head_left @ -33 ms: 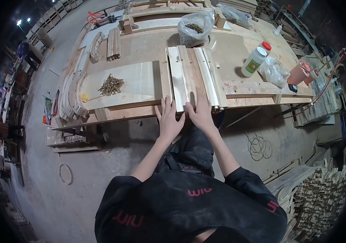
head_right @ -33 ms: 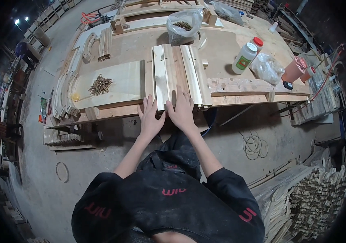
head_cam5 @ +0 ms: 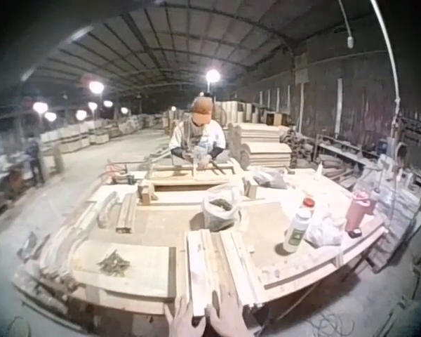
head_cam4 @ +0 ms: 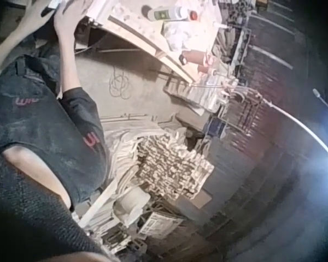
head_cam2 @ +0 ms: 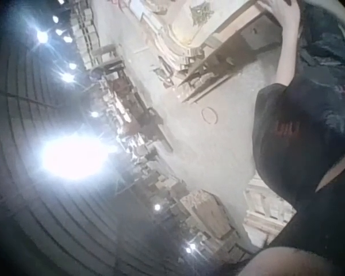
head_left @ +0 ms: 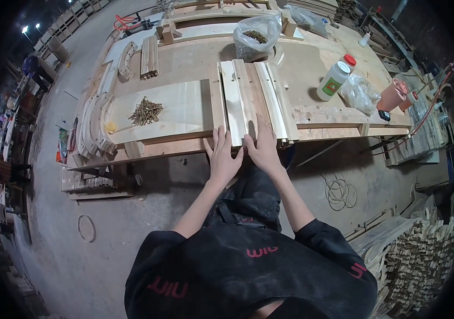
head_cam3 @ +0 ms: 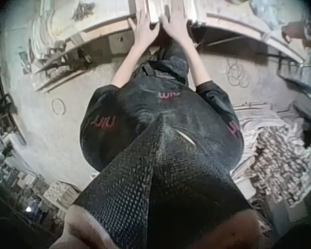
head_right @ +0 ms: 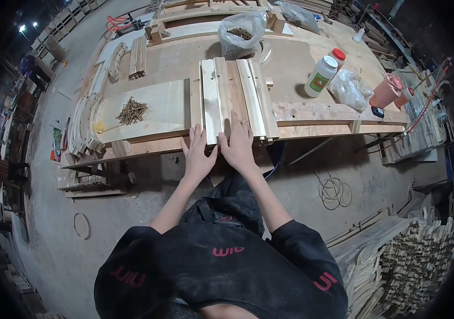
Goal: Inspecting and organizing curved wooden furniture components on a workbench and stacking them.
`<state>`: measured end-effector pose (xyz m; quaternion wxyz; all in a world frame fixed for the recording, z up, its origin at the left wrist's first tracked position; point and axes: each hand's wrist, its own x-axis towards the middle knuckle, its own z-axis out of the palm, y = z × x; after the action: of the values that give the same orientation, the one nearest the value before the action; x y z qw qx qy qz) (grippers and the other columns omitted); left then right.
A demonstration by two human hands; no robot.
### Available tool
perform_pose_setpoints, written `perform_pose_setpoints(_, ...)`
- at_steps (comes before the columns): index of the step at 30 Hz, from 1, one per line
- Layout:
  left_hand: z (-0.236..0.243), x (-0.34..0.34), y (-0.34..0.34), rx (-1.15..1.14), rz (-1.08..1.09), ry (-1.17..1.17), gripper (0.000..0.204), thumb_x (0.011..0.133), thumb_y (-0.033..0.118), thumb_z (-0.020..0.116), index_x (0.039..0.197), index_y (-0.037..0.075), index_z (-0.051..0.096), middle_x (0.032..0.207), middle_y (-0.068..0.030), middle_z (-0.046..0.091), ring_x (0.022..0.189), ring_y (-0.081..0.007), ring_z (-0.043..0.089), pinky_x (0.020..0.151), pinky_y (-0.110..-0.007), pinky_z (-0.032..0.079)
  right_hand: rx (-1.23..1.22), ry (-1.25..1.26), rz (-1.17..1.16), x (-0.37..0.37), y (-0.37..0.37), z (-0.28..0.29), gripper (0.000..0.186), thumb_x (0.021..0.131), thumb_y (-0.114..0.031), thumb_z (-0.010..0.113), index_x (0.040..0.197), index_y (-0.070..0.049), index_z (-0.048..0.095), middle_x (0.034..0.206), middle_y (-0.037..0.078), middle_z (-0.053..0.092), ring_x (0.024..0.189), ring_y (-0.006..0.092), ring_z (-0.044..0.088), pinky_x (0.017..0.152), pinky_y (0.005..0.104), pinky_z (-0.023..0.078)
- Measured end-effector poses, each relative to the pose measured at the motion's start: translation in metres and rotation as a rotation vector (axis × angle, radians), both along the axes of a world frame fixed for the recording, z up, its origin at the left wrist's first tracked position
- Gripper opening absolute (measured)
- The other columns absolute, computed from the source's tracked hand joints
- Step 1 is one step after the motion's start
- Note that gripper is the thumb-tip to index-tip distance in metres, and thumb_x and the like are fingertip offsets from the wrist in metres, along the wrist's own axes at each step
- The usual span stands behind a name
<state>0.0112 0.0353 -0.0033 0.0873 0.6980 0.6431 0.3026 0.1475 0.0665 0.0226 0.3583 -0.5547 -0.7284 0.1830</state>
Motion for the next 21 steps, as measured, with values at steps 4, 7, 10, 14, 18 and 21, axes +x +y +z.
perform_pose_setpoints(4, 0.007, 0.007, 0.001, 0.003, 0.014, -0.042, 0.058, 0.083, 0.026, 0.060, 0.129, -0.006, 0.044, 0.139, -0.0237, 0.037, 0.135, -0.0341, 0.028, 0.110, -0.056, 0.009, 0.046, 0.030, 0.041, -0.001, 0.000, 0.005, 0.064, 0.087, -0.014, 0.052, 0.142, 0.001, 0.022, 0.132, 0.026, 0.042, 0.124, 0.0439, 0.038, 0.106, 0.0506, 0.024)
perform_pose_setpoints(7, 0.018, 0.008, 0.003, 0.010, -0.059, -0.162, 0.056, 0.082, 0.021, 0.060, 0.131, -0.002, 0.044, 0.136, -0.0245, 0.041, 0.132, -0.0335, 0.033, 0.110, -0.056, 0.009, 0.000, 0.207, 0.110, -0.006, -0.008, 0.030, 0.062, 0.088, -0.010, 0.050, 0.142, 0.000, 0.021, 0.135, 0.026, 0.040, 0.125, 0.0413, 0.039, 0.106, 0.0451, 0.029)
perform_pose_setpoints(10, 0.031, 0.012, -0.002, 0.018, -0.131, -0.302, 0.057, 0.079, 0.008, 0.060, 0.134, 0.005, 0.043, 0.139, -0.0207, 0.040, 0.131, -0.0328, 0.036, 0.109, -0.048, 0.023, -0.136, 0.401, 0.172, -0.019, -0.014, 0.046, 0.061, 0.090, -0.011, 0.050, 0.143, -0.001, 0.020, 0.134, 0.029, 0.040, 0.121, 0.0392, 0.046, 0.098, 0.0414, 0.040)
perform_pose_setpoints(14, 0.038, 0.009, -0.001, -0.113, -0.060, -0.502, 0.056, 0.078, 0.002, 0.060, 0.132, 0.009, 0.047, 0.141, -0.0184, 0.039, 0.128, -0.0330, 0.040, 0.101, -0.037, 0.039, -0.127, 0.422, 0.075, -0.017, -0.006, 0.032, 0.060, 0.091, -0.014, 0.050, 0.142, 0.000, 0.021, 0.132, 0.031, 0.041, 0.123, 0.0408, 0.045, 0.100, 0.0400, 0.038)
perform_pose_setpoints(18, 0.031, 0.000, 0.003, -0.096, -0.135, -0.459, 0.044, 0.082, 0.005, 0.059, 0.124, 0.016, 0.057, 0.139, -0.0200, 0.041, 0.124, -0.0338, 0.045, 0.098, -0.039, 0.042, -0.253, 0.461, 0.124, -0.005, 0.000, 0.018, 0.056, 0.094, -0.015, 0.051, 0.142, -0.006, 0.025, 0.130, 0.027, 0.046, 0.119, 0.0310, 0.050, 0.096, 0.0357, 0.042)
perform_pose_setpoints(21, 0.026, 0.002, 0.005, -0.028, -0.133, -0.482, 0.040, 0.082, 0.007, 0.060, 0.121, 0.014, 0.059, 0.136, -0.0206, 0.043, 0.120, -0.0343, 0.048, 0.094, -0.039, 0.045, -0.148, 0.380, 0.137, -0.003, -0.001, 0.009, 0.050, 0.092, -0.014, 0.050, 0.138, -0.005, 0.032, 0.123, 0.028, 0.051, 0.118, 0.0358, 0.051, 0.096, 0.0397, 0.042)
